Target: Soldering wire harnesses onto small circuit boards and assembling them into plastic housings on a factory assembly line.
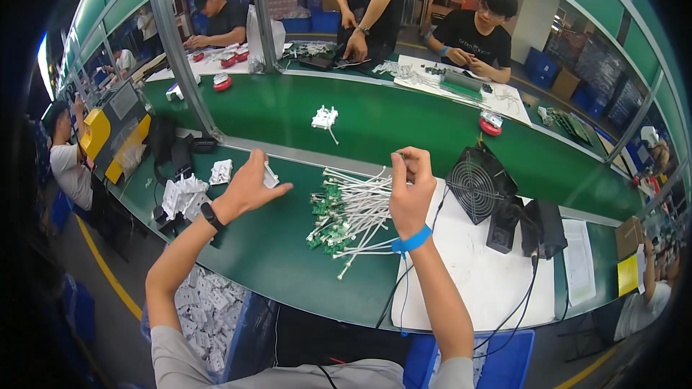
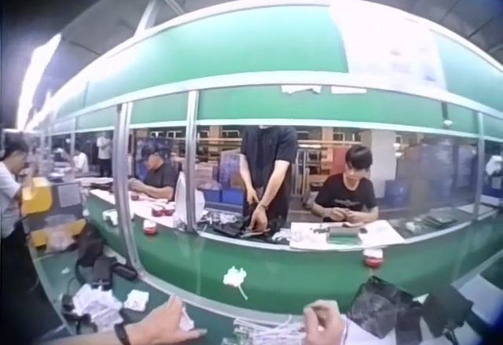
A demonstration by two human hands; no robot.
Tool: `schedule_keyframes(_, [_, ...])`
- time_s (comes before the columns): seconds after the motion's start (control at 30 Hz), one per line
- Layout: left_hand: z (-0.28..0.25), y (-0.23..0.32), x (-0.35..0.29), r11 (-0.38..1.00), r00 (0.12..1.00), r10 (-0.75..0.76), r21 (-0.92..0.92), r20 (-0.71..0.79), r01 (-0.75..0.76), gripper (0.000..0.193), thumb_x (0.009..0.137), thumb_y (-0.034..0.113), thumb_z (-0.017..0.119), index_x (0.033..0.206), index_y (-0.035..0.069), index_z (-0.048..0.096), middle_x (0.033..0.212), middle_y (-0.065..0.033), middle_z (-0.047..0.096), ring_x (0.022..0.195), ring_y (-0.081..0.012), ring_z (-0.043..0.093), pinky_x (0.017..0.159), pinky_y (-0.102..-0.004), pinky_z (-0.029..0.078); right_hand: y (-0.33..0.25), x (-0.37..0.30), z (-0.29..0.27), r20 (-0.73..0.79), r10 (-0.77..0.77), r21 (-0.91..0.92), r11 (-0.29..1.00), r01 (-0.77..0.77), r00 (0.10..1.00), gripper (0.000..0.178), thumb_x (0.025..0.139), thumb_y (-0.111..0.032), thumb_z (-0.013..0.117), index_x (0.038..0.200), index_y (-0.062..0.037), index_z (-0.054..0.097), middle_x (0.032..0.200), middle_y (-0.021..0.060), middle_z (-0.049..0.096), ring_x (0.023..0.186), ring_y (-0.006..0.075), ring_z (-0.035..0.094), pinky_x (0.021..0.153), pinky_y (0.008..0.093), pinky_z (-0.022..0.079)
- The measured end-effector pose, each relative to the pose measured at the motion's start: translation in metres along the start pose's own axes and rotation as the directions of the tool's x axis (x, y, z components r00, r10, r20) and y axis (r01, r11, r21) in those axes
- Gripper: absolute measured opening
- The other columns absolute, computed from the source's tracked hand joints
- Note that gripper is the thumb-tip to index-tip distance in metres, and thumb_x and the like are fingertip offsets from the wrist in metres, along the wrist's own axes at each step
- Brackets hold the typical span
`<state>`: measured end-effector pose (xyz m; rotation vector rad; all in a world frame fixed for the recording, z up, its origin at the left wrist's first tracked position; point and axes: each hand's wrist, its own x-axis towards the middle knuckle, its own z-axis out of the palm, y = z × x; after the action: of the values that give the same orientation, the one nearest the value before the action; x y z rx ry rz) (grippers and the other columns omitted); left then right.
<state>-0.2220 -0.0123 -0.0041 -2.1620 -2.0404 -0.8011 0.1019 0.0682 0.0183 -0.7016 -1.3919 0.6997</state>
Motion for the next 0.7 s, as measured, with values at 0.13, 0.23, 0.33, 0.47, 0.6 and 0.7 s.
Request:
schedule_keyframes(0.13, [-0.009, 0.033, 0.008, 0.993, 0.998, -0.010, -0.117, 0.058, 0.017, 0.065, 0.079, 0.030, 0.082, 0.114, -0.004, 0.038, 0.104, -0.0219, 0.050, 0.093, -0.0430, 0.058, 0.084, -0.0471, 0.049, -0.007, -0.005, -0.017, 0.011, 0.098, 0.016, 0.995, -0.099, 0.995, 0.013, 0.103, -0.008, 0.060, 0.113, 0.0002, 0.064, 0.071, -0.0011, 0.051, 0.063, 0.0045, 0.042, 0.054, 0.0249, 0.031])
schedule_keyframes(0.23, [-0.013, 0.060, 0.013, 0.948, 0.985, -0.101, -0.286, 0.143, 0.138, 0.057, 0.082, 0.024, 0.075, 0.117, 0.000, 0.037, 0.100, -0.0179, 0.054, 0.090, -0.0364, 0.061, 0.080, -0.0455, 0.051, -0.008, -0.015, -0.022, 0.069, 0.143, -0.007, 0.990, -0.143, 0.987, 0.026, 0.106, -0.008, 0.054, 0.128, 0.0000, 0.064, 0.076, -0.0006, 0.053, 0.065, 0.0053, 0.043, 0.057, 0.0238, 0.034])
schedule_keyframes(0.33, [0.004, 0.067, 0.025, 0.689, 0.949, -0.156, -0.658, 0.273, 0.303, 0.043, 0.090, 0.021, 0.064, 0.121, 0.006, 0.038, 0.096, -0.0130, 0.059, 0.087, -0.0289, 0.065, 0.077, -0.0427, 0.053, -0.011, -0.028, -0.022, 0.194, 0.249, 0.049, 0.963, -0.263, 0.949, 0.030, 0.105, -0.006, 0.052, 0.132, -0.0009, 0.064, 0.084, 0.0044, 0.065, 0.066, 0.0071, 0.051, 0.060, 0.0232, 0.043])
schedule_keyframes(0.47, [0.002, 0.097, 0.036, 0.099, 0.822, -0.058, -0.816, 0.566, 0.569, 0.036, 0.100, 0.021, 0.042, 0.132, 0.004, 0.047, 0.112, -0.0172, 0.068, 0.102, -0.0313, 0.071, 0.092, -0.0438, 0.058, -0.020, -0.037, -0.023, 0.295, 0.211, 0.072, 0.968, -0.242, 0.932, 0.028, 0.103, -0.004, 0.053, 0.128, 0.0050, 0.059, 0.096, 0.0135, 0.076, 0.078, 0.0142, 0.068, 0.067, 0.0268, 0.052])
schedule_keyframes(0.6, [0.014, 0.122, 0.039, 0.035, 0.823, 0.052, -0.824, 0.566, 0.565, 0.044, 0.108, 0.022, 0.040, 0.144, -0.001, 0.046, 0.135, -0.0245, 0.064, 0.116, -0.0336, 0.069, 0.100, -0.0443, 0.057, -0.032, -0.042, -0.027, 0.325, 0.205, 0.065, 0.969, -0.238, 0.923, 0.020, 0.101, -0.004, 0.057, 0.119, 0.0051, 0.057, 0.097, 0.0155, 0.078, 0.083, 0.0188, 0.074, 0.074, 0.0296, 0.057])
schedule_keyframes(0.7, [0.016, 0.140, 0.040, 0.047, 0.862, 0.078, -0.865, 0.501, 0.499, 0.042, 0.107, 0.018, 0.043, 0.144, -0.002, 0.047, 0.137, -0.0235, 0.063, 0.118, -0.0323, 0.068, 0.100, -0.0431, 0.057, -0.041, -0.043, -0.033, 0.337, 0.218, 0.018, 0.971, -0.237, 0.916, 0.020, 0.101, -0.004, 0.059, 0.119, 0.0052, 0.058, 0.095, 0.0168, 0.079, 0.085, 0.0192, 0.075, 0.075, 0.0290, 0.057])
